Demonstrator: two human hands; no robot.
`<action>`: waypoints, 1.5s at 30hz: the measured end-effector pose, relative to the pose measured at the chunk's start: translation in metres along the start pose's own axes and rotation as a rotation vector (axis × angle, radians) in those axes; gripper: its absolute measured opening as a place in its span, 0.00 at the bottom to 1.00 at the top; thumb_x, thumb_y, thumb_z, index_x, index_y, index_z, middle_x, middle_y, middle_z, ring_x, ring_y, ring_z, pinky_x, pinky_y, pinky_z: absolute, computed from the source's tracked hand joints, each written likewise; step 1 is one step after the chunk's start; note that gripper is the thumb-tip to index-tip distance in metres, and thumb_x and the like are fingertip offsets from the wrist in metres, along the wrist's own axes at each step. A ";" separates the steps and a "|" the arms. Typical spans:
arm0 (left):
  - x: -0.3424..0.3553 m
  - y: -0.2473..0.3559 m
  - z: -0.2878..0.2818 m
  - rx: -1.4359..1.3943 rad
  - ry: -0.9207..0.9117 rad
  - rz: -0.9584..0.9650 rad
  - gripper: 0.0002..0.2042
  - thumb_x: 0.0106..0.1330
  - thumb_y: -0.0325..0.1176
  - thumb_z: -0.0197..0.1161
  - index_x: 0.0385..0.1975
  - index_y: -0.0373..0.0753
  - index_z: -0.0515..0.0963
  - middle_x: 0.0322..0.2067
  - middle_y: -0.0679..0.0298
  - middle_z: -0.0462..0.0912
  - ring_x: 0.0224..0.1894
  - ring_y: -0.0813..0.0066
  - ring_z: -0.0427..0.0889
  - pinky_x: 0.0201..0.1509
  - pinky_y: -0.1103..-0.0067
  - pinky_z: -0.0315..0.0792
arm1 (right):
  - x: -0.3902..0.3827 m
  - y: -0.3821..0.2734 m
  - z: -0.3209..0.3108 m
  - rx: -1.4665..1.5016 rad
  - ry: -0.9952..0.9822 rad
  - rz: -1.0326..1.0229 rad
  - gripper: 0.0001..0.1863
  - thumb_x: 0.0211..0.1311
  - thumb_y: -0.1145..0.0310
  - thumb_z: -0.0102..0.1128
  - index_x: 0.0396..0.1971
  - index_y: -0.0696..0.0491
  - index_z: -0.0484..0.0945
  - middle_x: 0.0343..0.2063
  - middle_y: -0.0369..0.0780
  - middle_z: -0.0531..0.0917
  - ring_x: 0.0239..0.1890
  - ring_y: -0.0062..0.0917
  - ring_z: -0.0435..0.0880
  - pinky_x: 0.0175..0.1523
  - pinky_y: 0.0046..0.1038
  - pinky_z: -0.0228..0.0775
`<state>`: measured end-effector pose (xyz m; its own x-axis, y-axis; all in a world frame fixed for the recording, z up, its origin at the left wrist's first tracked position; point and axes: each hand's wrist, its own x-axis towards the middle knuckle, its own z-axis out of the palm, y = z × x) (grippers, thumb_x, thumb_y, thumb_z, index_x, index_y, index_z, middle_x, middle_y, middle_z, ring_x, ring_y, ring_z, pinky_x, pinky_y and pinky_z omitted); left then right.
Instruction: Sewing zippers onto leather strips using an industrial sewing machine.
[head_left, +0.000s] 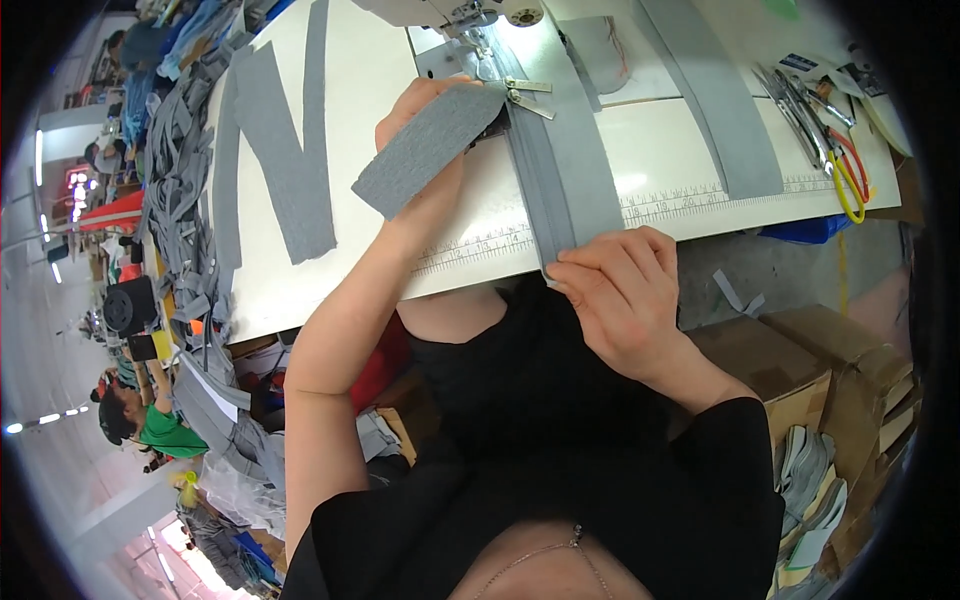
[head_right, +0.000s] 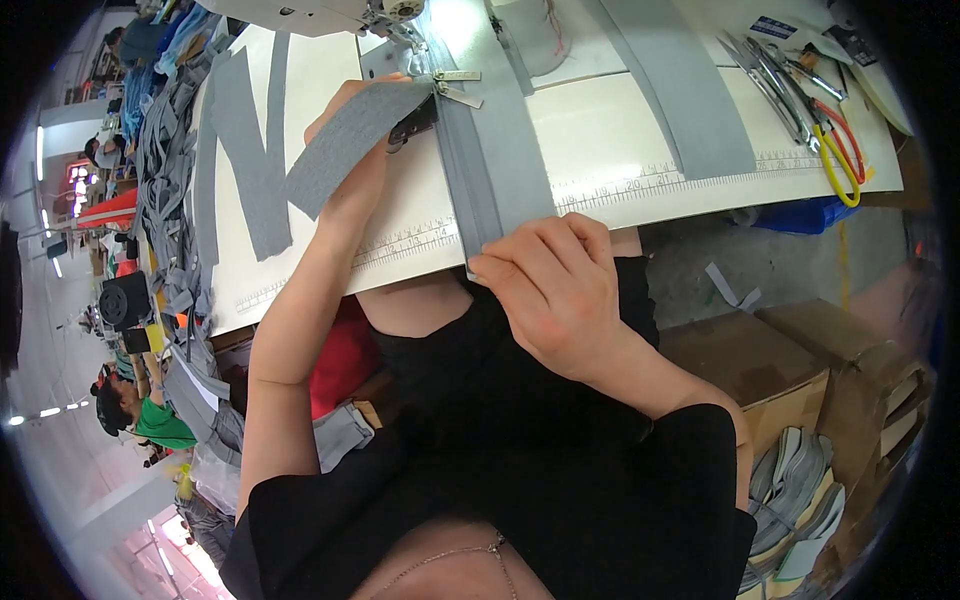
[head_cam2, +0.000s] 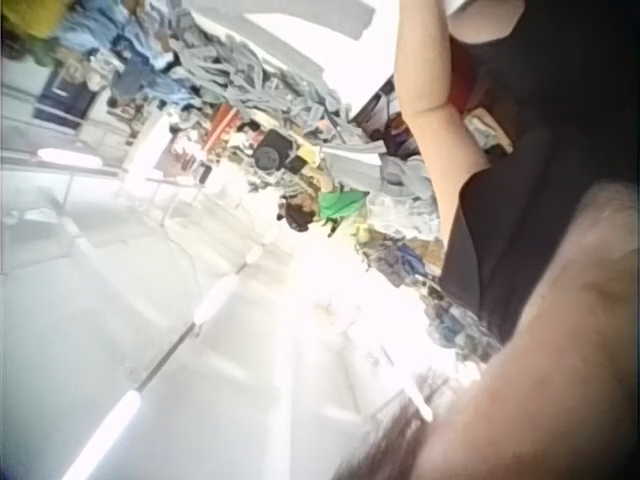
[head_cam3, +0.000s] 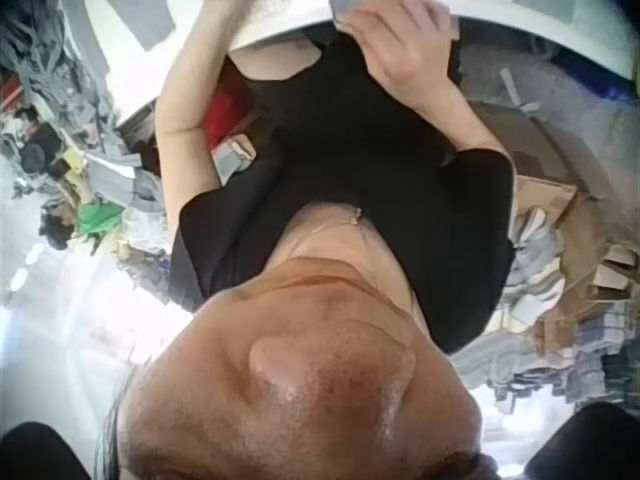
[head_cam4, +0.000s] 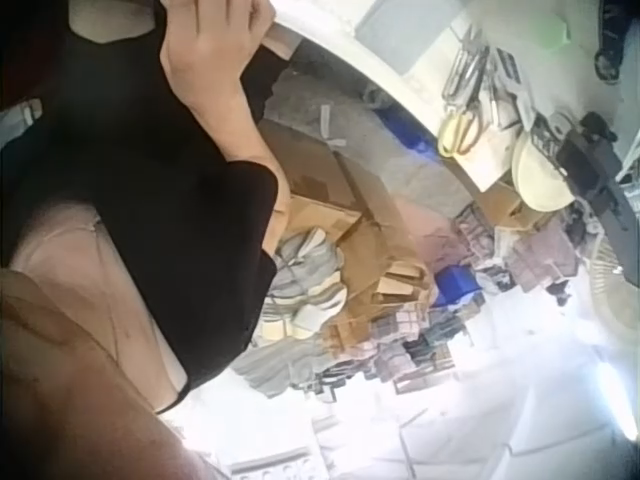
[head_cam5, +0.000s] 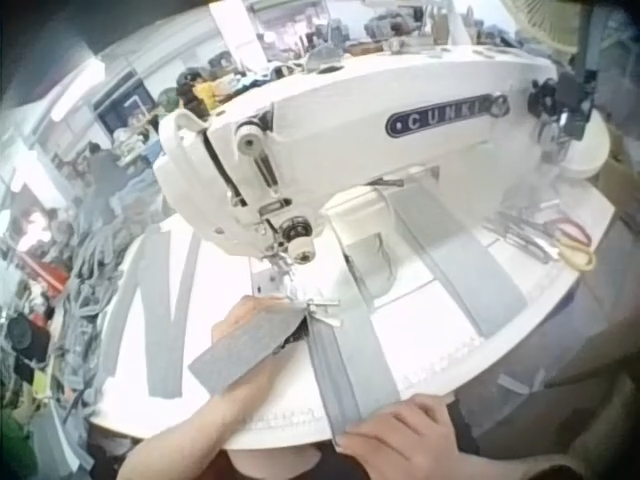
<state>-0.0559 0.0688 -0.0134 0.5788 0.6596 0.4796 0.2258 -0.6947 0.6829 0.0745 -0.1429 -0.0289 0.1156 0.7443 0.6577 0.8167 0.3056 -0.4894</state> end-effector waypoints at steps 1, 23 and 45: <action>0.000 0.001 -0.001 -0.025 -0.014 -0.023 0.12 0.65 0.15 0.62 0.45 0.34 0.86 0.44 0.60 0.88 0.45 0.79 0.85 0.51 0.83 0.76 | 0.000 0.000 0.000 0.002 0.001 0.001 0.12 0.49 0.75 0.73 0.36 0.53 0.85 0.36 0.33 0.85 0.37 0.28 0.82 0.50 0.33 0.65; -0.002 0.011 0.006 -0.140 -0.018 -0.159 0.15 0.59 0.18 0.69 0.43 0.42 0.90 0.46 0.60 0.80 0.46 0.66 0.84 0.48 0.76 0.81 | 0.010 -0.006 0.000 -0.031 -0.108 -0.027 0.12 0.50 0.74 0.72 0.37 0.52 0.87 0.37 0.32 0.85 0.40 0.27 0.82 0.50 0.34 0.66; -0.005 0.014 0.004 0.022 -0.118 0.013 0.16 0.49 0.15 0.69 0.35 0.43 0.91 0.47 0.58 0.70 0.54 0.57 0.71 0.57 0.69 0.72 | 0.129 0.090 0.015 -0.644 -0.356 -0.407 0.08 0.57 0.66 0.68 0.32 0.53 0.81 0.34 0.39 0.80 0.40 0.31 0.81 0.46 0.36 0.74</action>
<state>-0.0528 0.0548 -0.0081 0.6695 0.6132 0.4192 0.2345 -0.7100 0.6640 0.1550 -0.0106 0.0035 -0.3552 0.8252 0.4393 0.9315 0.2729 0.2406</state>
